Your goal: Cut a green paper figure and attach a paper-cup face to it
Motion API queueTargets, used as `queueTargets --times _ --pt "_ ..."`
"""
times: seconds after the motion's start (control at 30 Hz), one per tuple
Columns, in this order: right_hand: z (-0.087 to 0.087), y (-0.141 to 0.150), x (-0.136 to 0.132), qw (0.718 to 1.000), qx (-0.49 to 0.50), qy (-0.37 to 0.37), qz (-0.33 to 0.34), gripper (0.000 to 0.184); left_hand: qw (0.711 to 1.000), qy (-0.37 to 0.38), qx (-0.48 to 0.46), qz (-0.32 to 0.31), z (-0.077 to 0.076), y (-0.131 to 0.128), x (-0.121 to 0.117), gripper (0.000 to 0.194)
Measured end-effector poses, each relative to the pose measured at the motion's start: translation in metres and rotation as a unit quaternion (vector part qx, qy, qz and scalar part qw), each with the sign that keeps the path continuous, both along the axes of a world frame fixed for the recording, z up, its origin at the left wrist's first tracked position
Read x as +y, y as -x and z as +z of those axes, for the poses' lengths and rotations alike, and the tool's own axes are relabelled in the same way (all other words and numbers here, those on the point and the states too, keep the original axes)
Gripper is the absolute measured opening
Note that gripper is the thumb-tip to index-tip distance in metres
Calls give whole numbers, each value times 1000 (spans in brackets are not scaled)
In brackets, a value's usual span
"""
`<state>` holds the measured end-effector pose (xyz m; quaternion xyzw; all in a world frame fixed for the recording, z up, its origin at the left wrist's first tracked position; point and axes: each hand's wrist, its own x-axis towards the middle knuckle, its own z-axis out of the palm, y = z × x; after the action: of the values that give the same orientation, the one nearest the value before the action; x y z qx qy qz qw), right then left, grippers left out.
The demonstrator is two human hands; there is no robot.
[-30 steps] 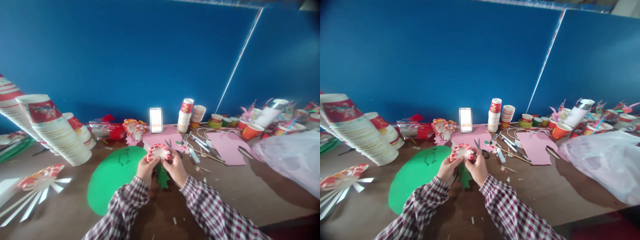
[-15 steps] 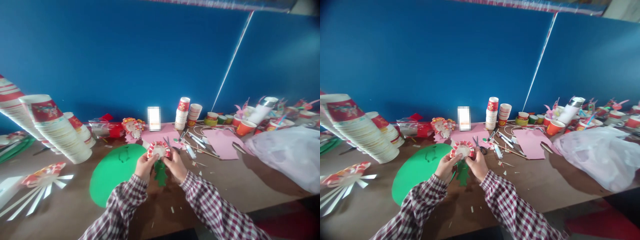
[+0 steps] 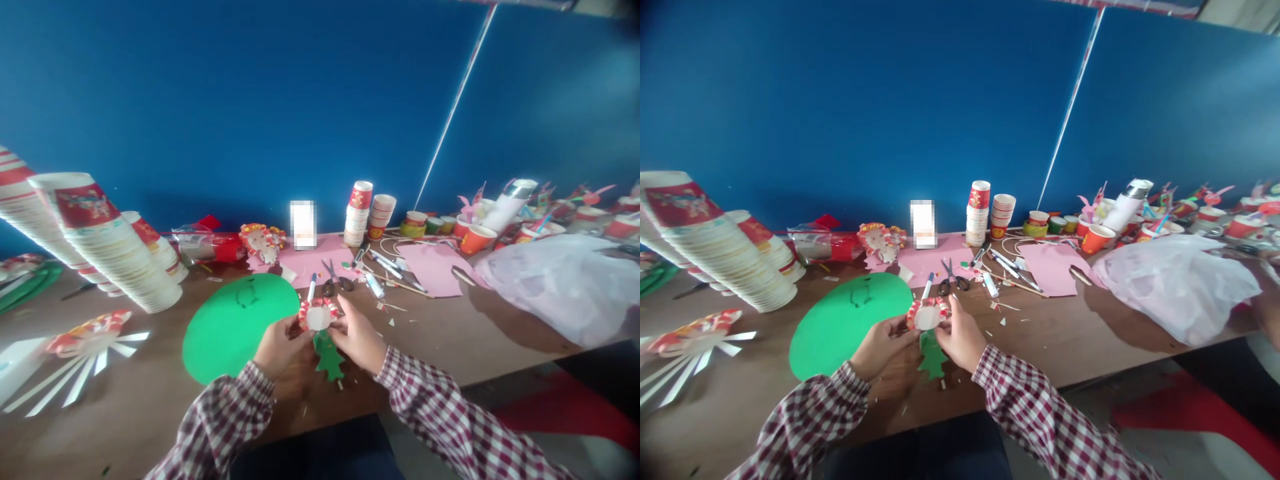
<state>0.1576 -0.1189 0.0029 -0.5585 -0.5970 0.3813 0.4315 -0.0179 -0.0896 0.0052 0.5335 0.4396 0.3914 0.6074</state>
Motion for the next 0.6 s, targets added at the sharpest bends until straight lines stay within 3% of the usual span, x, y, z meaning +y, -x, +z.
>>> queueTargets --times 0.13,0.23,0.33,0.43,0.6 --pt "12 -8 -5 993 -109 -9 43 65 997 1 74 22 -2 12 -6 53" --pt "19 -12 -9 976 -205 -4 68 63 974 -82 201 64 -1 20 -13 60" --pt "24 -17 -14 964 -253 -29 74 54 915 -246 319 11 4 24 -25 31" --pt "28 -26 -17 961 -260 -61 71 40 845 -397 342 -103 8 22 -37 23" --pt "28 -54 -7 949 -304 -79 -7 24 759 -496 393 -153 4 17 -43 24"
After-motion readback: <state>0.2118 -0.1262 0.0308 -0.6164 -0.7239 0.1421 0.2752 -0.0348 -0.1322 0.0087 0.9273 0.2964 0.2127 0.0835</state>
